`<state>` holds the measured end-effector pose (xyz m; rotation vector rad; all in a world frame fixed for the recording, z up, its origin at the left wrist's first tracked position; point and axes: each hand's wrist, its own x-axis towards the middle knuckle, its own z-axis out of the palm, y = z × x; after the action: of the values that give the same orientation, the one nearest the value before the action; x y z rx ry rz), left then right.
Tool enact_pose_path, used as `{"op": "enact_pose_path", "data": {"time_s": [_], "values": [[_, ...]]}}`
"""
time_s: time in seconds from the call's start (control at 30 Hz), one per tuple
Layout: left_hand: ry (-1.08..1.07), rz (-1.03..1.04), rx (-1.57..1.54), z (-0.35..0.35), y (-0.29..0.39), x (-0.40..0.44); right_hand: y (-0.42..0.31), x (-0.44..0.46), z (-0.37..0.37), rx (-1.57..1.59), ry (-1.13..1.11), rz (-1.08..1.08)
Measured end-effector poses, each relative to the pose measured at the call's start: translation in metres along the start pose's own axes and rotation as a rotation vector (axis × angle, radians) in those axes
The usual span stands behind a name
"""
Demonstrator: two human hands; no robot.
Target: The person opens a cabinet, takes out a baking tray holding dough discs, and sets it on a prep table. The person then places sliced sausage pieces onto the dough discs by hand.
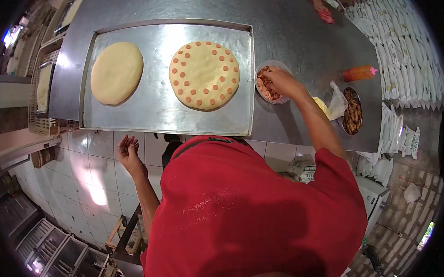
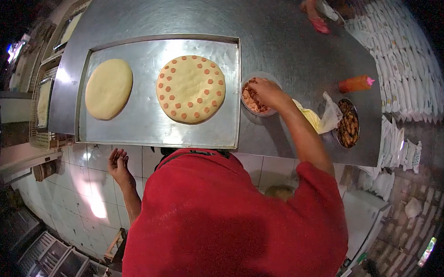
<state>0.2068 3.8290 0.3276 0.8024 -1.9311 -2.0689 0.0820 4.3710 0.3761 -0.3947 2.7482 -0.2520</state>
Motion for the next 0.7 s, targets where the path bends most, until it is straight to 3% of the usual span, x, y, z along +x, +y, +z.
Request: {"op": "enact_pose_path", "data": {"time_s": [0.17, 0.27, 0.43, 0.53, 0.6, 0.7], "values": [[-0.031, 0.046, 0.018, 0.005, 0.009, -0.003, 0.022, 0.006, 0.008, 0.047, -0.005, -0.021], [-0.057, 0.093, 0.039, 0.024, 0.032, -0.005, 0.002, -0.011, -0.021, 0.319, 0.194, 0.070], [-0.613, -0.063, -0.016, 0.096, 0.063, -0.010, -0.106, -0.016, -0.061, 0.598, 0.164, -0.024], [-0.898, -0.222, -0.102, 0.141, 0.070, -0.018, -0.174, 0.005, -0.044, 0.659, 0.157, -0.280], [-0.882, -0.294, -0.158, 0.153, 0.072, -0.024, -0.206, 0.020, -0.030, 0.348, 0.248, -0.472], [-0.839, -0.375, -0.243, 0.149, 0.058, -0.015, -0.233, 0.030, -0.022, 0.427, 0.244, -0.486]]}}
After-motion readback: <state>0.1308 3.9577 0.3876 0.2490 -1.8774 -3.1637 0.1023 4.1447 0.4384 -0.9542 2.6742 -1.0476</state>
